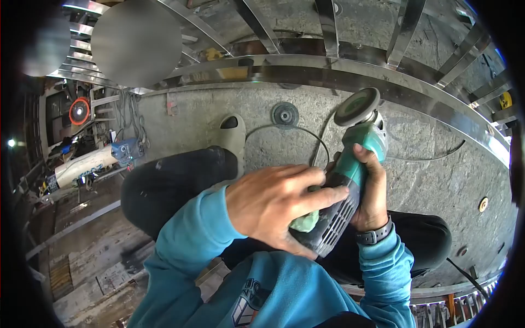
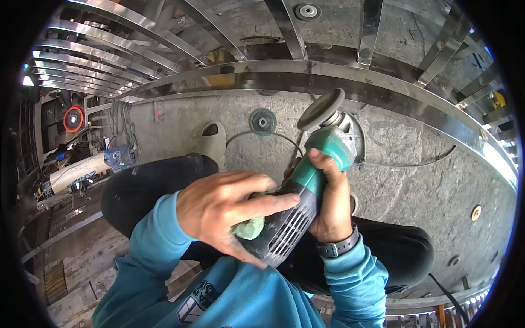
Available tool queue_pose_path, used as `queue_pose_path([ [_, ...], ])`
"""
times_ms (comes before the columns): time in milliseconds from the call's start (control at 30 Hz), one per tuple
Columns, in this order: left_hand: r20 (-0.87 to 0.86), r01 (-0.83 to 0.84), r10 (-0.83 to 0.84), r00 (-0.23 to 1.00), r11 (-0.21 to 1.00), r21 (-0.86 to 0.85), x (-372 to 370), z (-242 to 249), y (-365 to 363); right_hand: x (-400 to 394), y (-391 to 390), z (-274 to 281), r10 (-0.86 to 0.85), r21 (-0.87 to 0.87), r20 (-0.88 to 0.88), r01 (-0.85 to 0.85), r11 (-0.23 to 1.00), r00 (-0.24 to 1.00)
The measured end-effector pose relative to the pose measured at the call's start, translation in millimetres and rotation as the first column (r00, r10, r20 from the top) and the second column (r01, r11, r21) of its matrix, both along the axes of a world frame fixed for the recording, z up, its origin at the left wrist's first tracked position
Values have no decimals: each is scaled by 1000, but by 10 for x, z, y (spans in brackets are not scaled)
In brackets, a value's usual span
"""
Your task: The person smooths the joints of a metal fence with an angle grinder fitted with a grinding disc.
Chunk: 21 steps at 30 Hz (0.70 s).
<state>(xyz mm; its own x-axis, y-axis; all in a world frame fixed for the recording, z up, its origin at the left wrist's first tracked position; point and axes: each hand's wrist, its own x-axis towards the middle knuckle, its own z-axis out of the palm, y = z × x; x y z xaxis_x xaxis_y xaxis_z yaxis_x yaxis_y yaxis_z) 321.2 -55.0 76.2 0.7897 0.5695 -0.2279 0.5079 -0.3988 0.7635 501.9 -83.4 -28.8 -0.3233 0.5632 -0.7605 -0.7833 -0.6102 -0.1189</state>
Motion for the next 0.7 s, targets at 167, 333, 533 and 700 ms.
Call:
queue_pose_path([
  [167,293,-150,188,937,978,-147,-222,-68,19,-57,-62,23,15,3,-46,-15,1000,999],
  [333,171,-285,939,298,259,-923,-290,-407,-9,-109,-87,-23,68,97,74,-75,993,995],
  [533,-89,-112,973,-211,-114,-987,-404,-572,31,-115,-43,-102,46,236,190,-91,968,981],
  [700,137,-551,971,-196,6,-835,-309,-608,117,-191,-57,-116,-2,308,384,-126,943,923],
])
